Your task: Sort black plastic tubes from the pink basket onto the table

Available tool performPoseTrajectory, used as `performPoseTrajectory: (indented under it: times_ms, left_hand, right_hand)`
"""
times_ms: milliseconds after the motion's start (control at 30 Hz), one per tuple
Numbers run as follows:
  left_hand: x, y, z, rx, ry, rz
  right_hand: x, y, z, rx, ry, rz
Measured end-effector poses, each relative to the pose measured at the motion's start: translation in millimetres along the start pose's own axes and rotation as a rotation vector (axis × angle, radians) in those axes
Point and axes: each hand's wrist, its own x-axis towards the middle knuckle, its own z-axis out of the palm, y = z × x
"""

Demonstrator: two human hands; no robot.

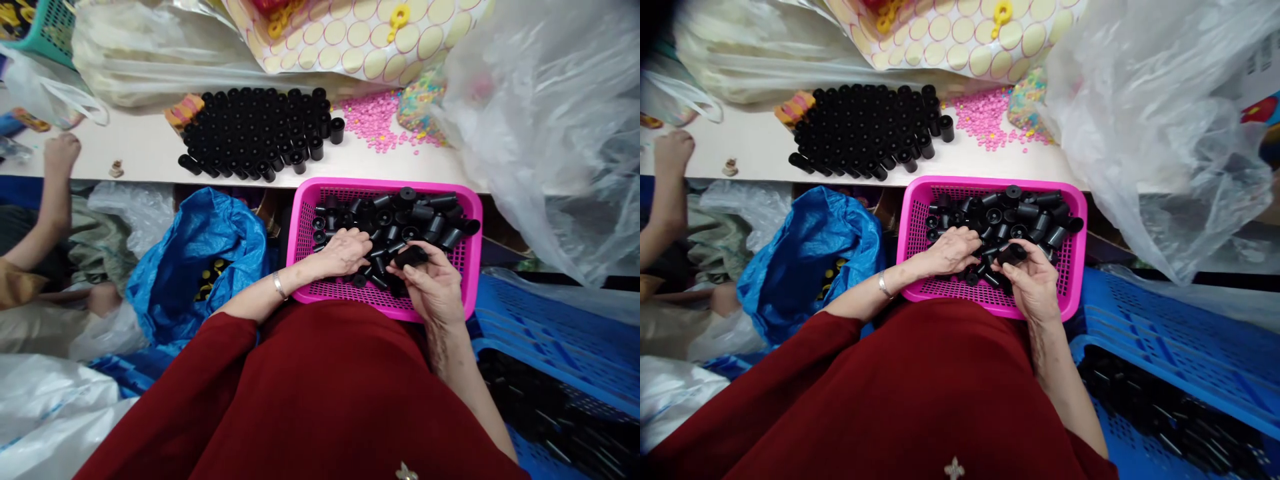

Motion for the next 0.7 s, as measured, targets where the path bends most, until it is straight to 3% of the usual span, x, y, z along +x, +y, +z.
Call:
performPoseTrajectory:
  times_ms: [133, 200, 267, 333, 467, 700]
  left_hand:
    - [-7, -7, -0.5, -0.657, 0.144, -0.111]
    - [-11, -7, -0.9, -0.923, 0.115, -0.167]
    - [-15, -7, -3.4, -0.994, 0.071, -0.181]
    - [-18, -8, -7.6, -0.849, 0.046, -0.132]
    - [-13, -10, -14.8, -0.359, 0.080, 0.025]
    - [18, 18, -0.9, 0.198, 0.026, -0.183]
  right_hand:
    - [2, -1, -3, -0.061, 0.054, -0.066]
    - [4, -1, -5, -0.135, 0.048, -0.091]
    - [5, 0, -6, -0.220, 0.044, -0.099]
    - [6, 0, -9, -0.298, 0.062, -0.104]
    - [8, 2, -16, -0.361, 0.150, -0.146]
    - [7, 11, -19, -0.450, 0.148, -0.152]
